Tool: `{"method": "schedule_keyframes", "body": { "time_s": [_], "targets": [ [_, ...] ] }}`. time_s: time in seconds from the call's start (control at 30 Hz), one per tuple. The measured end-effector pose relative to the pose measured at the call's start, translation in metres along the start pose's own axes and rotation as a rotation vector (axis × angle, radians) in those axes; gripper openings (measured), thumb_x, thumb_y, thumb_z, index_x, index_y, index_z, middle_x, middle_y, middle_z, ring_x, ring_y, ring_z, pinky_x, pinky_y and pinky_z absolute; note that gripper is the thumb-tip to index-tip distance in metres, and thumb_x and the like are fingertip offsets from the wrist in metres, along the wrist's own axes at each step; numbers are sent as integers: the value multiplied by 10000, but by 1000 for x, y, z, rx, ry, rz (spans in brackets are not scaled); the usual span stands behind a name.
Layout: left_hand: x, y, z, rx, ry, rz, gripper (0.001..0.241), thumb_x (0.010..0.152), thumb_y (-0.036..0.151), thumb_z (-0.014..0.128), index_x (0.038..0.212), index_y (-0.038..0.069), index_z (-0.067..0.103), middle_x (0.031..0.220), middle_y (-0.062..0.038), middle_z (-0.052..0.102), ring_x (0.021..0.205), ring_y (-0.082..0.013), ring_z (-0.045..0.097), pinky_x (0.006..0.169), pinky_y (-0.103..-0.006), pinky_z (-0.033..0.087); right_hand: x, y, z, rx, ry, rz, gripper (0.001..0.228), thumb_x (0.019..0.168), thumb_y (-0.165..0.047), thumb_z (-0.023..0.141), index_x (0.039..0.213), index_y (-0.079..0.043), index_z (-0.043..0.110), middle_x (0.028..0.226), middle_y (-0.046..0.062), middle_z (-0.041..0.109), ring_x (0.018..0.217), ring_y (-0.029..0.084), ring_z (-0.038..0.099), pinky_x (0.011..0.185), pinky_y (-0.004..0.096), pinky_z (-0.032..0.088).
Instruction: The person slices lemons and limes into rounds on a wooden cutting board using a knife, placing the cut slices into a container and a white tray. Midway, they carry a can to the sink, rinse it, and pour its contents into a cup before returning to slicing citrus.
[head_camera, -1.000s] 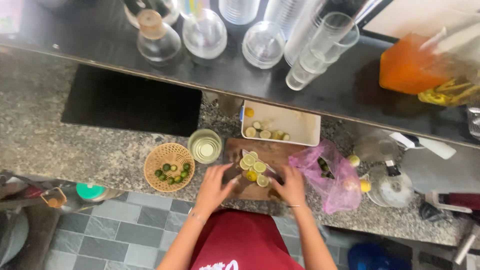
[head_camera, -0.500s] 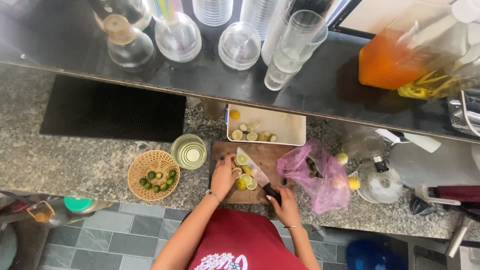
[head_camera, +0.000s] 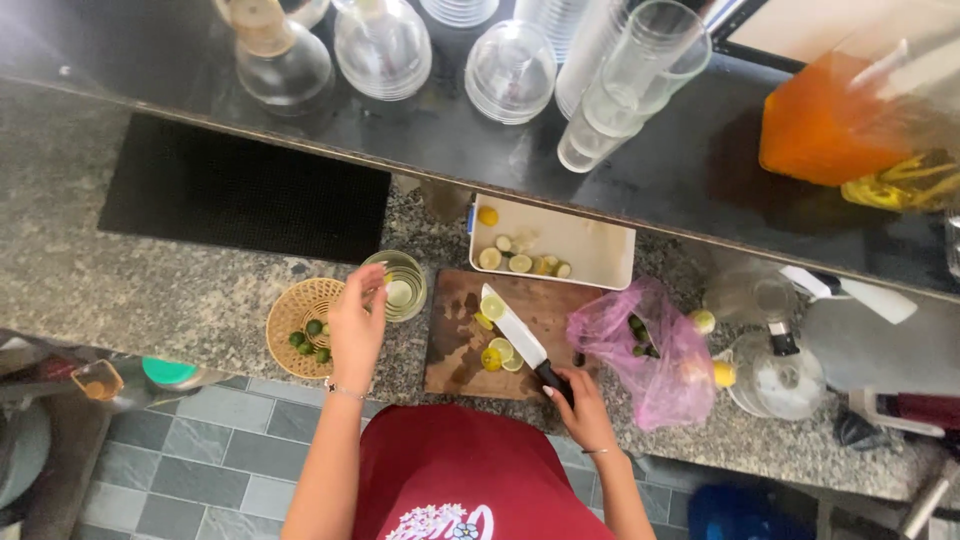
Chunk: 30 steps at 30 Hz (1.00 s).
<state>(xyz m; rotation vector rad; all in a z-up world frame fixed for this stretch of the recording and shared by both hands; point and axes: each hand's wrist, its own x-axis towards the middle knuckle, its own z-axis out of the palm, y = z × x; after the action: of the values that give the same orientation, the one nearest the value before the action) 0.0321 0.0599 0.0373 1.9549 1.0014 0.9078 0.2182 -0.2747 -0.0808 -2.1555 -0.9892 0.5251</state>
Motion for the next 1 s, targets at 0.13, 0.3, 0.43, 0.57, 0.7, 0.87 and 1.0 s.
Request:
{"method": "schedule_keyframes", "body": {
  "time_s": [0.13,0.3,0.43,0.57,0.7,0.87,1.0],
  "targets": [
    [-11,16,11,-8,-44,-45,292,960,97,679,1250,61,673,1167,-124,753,1016,-217,756,896,-328,600,8,-29,-13,15,-19,-46,393,898,-247,724,1218,-48,614,1145,162,645,1051,384,640,892,430,515],
    [-46,30,62,13,-289,54,432,870,229,811,1214,49,621,1085,-135,706,990,-258,703,840,-398,582,13,-57,-22,49,-37,-87,380,914,-232,717,1232,-55,609,1176,154,631,1065,372,651,883,419,530],
    [-61,-24,112,-255,-225,-154,465,869,152,801,1201,-1,512,1117,-143,654,999,-243,701,794,-363,596,13,-64,-23,46,9,-94,393,906,-244,731,1224,-52,604,1181,149,622,1056,366,649,874,413,536],
    [-61,-26,106,-402,-177,-345,384,890,72,767,1126,21,469,963,-116,706,887,-202,735,733,-309,610,7,-71,-26,-33,32,-79,391,891,-255,742,1214,-67,628,1184,138,625,1038,363,662,837,415,547],
    [-52,-16,83,-398,-159,-368,372,882,56,738,1146,36,477,866,-120,753,786,-186,772,679,-287,622,9,-76,-25,-97,82,-36,384,882,-264,741,1213,-93,647,1185,123,639,1024,361,677,796,421,554],
    [-14,27,15,2,-70,-267,349,891,149,753,1186,93,575,967,-60,773,871,-193,744,712,-316,605,12,-51,-31,-74,190,-20,393,898,-235,726,1249,-78,645,1210,149,632,1066,361,662,865,422,542],
    [2,33,-2,510,-74,-83,390,877,259,776,1243,169,675,995,-44,775,980,-271,631,844,-419,522,12,-37,-41,-96,268,-38,411,890,-236,755,1248,-63,654,1198,160,641,1111,355,648,936,418,527]
  ]
}}
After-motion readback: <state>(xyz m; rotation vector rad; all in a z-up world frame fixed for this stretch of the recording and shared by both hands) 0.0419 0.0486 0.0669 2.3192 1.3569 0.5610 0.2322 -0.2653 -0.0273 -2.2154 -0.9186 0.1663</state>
